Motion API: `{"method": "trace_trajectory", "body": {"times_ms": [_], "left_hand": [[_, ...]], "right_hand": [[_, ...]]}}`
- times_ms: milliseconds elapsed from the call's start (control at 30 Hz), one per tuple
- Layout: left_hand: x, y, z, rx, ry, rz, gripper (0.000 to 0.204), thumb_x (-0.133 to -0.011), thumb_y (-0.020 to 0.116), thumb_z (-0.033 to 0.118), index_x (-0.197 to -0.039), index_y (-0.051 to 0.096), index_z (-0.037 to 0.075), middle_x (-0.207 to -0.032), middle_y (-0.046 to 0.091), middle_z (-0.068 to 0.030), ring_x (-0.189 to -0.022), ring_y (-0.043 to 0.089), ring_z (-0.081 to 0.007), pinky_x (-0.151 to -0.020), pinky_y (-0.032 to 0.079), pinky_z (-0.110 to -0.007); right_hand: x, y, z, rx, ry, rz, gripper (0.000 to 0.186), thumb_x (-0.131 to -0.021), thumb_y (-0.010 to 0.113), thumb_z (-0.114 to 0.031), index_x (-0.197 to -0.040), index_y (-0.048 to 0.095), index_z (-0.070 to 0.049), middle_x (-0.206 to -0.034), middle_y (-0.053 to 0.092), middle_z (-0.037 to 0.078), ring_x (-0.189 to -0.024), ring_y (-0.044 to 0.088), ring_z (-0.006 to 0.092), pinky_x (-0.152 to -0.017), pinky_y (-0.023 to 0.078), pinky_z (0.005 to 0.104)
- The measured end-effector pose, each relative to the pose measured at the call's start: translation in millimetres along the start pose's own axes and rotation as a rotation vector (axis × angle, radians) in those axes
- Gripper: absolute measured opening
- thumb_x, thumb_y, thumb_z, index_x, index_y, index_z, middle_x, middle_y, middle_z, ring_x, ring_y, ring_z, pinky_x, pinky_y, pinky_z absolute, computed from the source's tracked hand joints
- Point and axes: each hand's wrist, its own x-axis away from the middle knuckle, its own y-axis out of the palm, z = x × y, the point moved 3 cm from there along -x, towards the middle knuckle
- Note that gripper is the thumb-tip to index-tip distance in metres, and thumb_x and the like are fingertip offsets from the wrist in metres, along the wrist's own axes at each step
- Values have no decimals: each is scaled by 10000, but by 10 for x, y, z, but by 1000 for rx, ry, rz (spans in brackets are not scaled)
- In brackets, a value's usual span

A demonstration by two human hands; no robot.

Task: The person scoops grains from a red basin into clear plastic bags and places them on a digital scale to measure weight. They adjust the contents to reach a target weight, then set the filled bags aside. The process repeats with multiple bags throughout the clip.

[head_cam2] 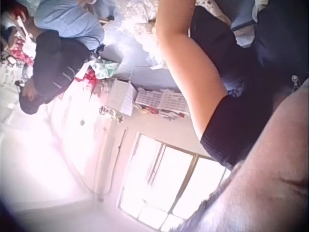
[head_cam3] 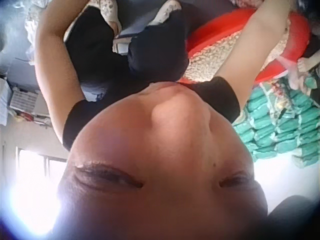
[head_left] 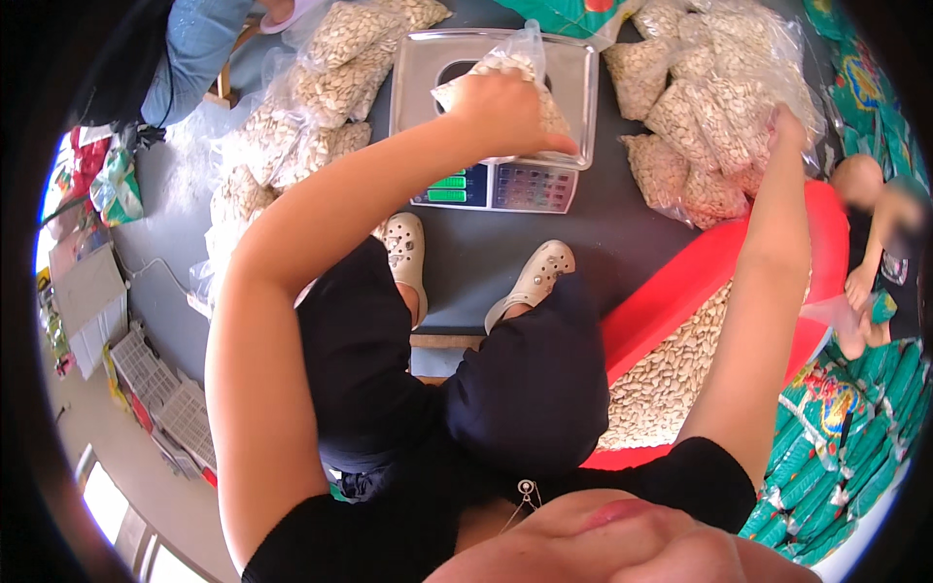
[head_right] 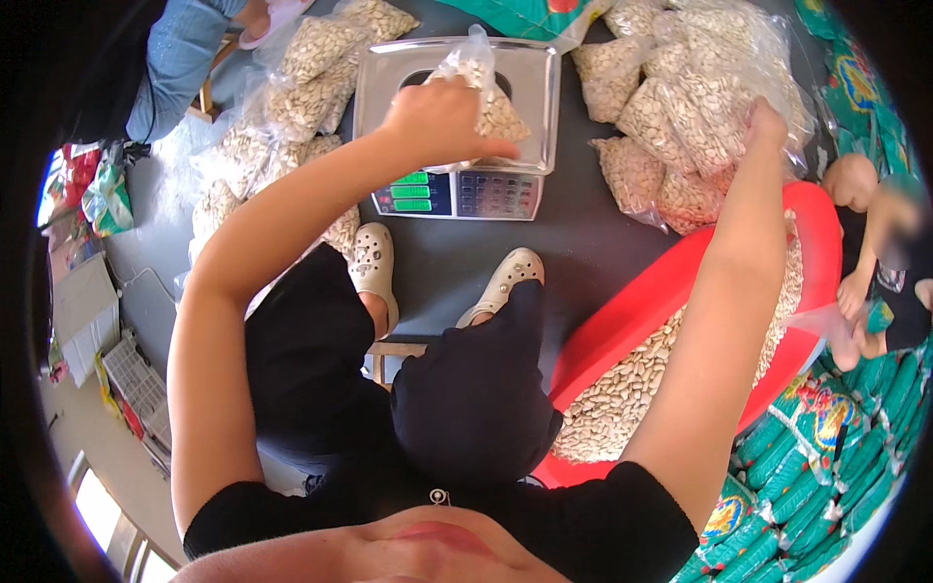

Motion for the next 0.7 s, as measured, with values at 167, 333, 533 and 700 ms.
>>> {"method": "trace_trajectory", "body": {"times_ms": [167, 333, 533, 700], "left_hand": [[-370, 263, -190, 161, -9, 52, 432, -873, 490, 441, -841, 695, 62, -897, 686, -134, -848, 650, -340, -754, 519, -457], [-2, 126, -784, 301, 25, 298, 390, -888, 443, 343, -765, 682, 61, -798, 671, -161, -767, 635, -366, -739, 508, -465], [713, -170, -1510, 413, -211, 510, 395, -881, 552, 394, -714, 638, 47, -614, 597, -153, -565, 576, -319, -583, 473, -405], [1379, -557, -2147, 450, -190, 786, 372, -817, 569, 198, -517, 473, 1, -428, 425, -111, -381, 416, -193, -418, 340, -385]], "right_hand": [[-119, -182, 194, -701, 253, 116, 88, -829, 518, -136, -874, 548, -66, -805, 560, 79, -758, 543, 233, -785, 439, 417], [449, -120, -92, -800, 167, -493, 129, -681, 516, 7, -787, 506, -66, -830, 524, 97, -816, 512, 286, -724, 433, 484], [2338, 883, -608, -926, 172, -768, 181, -655, 492, 31, -808, 502, -64, -849, 532, 102, -818, 526, 299, -796, 422, 488], [3498, 1911, -328, -844, 114, -821, 238, -734, 541, 61, -943, 552, -51, -862, 563, 66, -793, 558, 216, -699, 451, 369]]}}
